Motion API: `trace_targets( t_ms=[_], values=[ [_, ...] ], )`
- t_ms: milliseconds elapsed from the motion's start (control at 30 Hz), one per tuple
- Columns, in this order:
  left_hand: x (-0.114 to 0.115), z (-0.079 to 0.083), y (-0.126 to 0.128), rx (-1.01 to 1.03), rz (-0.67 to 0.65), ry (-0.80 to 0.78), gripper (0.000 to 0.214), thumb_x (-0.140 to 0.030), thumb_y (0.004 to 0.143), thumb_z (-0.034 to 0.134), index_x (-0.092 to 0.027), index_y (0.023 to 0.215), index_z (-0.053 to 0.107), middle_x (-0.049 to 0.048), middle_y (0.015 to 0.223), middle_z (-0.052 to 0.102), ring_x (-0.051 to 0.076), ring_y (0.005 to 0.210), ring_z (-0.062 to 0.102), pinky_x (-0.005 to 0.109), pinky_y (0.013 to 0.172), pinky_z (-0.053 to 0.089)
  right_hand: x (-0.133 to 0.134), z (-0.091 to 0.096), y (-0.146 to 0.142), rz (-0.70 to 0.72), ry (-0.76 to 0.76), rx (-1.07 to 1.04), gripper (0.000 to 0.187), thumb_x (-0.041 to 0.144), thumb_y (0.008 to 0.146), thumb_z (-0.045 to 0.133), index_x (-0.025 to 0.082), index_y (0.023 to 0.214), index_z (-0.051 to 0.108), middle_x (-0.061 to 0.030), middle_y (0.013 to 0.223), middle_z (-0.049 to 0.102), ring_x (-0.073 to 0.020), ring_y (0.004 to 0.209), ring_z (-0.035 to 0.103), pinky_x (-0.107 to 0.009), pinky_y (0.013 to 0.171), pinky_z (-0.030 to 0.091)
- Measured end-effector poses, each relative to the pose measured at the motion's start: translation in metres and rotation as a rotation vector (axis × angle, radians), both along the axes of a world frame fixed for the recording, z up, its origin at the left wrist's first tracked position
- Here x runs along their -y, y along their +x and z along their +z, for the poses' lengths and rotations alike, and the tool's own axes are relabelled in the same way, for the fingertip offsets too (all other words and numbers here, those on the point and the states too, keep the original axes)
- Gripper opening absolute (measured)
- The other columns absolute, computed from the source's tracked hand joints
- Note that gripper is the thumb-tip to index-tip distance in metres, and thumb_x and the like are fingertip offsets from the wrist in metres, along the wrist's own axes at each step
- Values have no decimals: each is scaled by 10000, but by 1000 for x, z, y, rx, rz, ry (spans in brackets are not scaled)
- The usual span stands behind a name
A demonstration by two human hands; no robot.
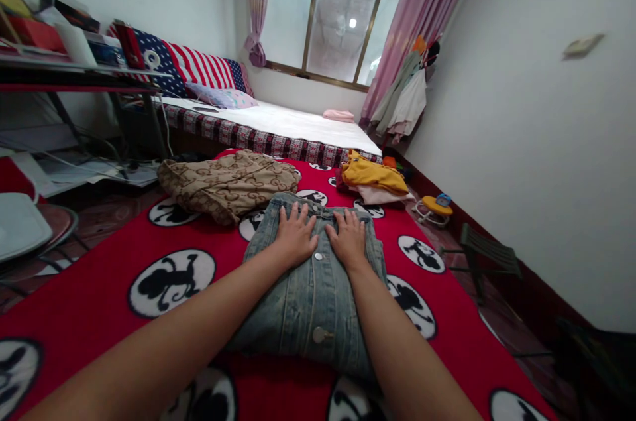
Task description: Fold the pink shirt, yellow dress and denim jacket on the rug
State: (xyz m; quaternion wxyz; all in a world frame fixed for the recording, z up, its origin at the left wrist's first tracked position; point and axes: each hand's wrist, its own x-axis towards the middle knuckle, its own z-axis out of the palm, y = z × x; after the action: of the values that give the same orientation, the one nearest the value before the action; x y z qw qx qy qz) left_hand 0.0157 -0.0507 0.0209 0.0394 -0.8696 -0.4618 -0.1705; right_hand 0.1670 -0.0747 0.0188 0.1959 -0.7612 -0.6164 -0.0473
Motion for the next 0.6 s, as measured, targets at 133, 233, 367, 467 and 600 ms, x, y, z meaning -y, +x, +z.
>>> trace_targets(
  t_ms=[133, 233, 367, 467, 600],
  values=[
    [-2, 0, 6, 87, 11, 69, 449, -397, 874, 491, -185, 1256, 596, 185, 1479, 397, 357, 1391, 304, 683, 1094, 143, 2, 4, 3, 26, 79, -121, 414, 319, 918, 467, 181, 1298, 555, -121, 1460, 442, -261, 1378, 334, -488, 1141, 195],
    [-2, -5, 5, 194, 13, 95, 505, -436, 885, 486, -197, 1328, 529, 175, 1485, 386, 338, 1401, 293, 664, 1108, 152, 7, 12, 9, 6, 304, -277, 390, 220, 921, 354, 142, 1225, 587, -125, 1314, 575, -197, 1246, 483, -371, 1095, 306],
    [-3, -10, 4, 195, -15, 83, 483, -434, 893, 491, -223, 1325, 540, 158, 1519, 341, 334, 1425, 248, 670, 1114, 102, 14, 20, 16, -262, 459, -273, 445, 244, 925, 333, 148, 1327, 499, -149, 1361, 519, -241, 1286, 435, -427, 1084, 296],
    [-4, -11, 5, 203, -21, 63, 471, -433, 897, 494, -242, 1325, 541, 147, 1542, 302, 334, 1438, 218, 683, 1110, 73, 12, 19, 18, -436, 123, -289, 599, 373, 897, 472, 122, 1432, 372, -222, 1407, 448, -355, 1269, 446, -531, 1005, 351],
    [-5, -4, -2, 324, -11, 24, 458, -361, 891, 508, -204, 1321, 529, 135, 1502, 372, 293, 1410, 297, 594, 1156, 151, 7, 16, 20, -479, -9, -313, 692, 457, 875, 518, 106, 1443, 336, -231, 1371, 483, -383, 1198, 513, -509, 939, 420]
  ],
)
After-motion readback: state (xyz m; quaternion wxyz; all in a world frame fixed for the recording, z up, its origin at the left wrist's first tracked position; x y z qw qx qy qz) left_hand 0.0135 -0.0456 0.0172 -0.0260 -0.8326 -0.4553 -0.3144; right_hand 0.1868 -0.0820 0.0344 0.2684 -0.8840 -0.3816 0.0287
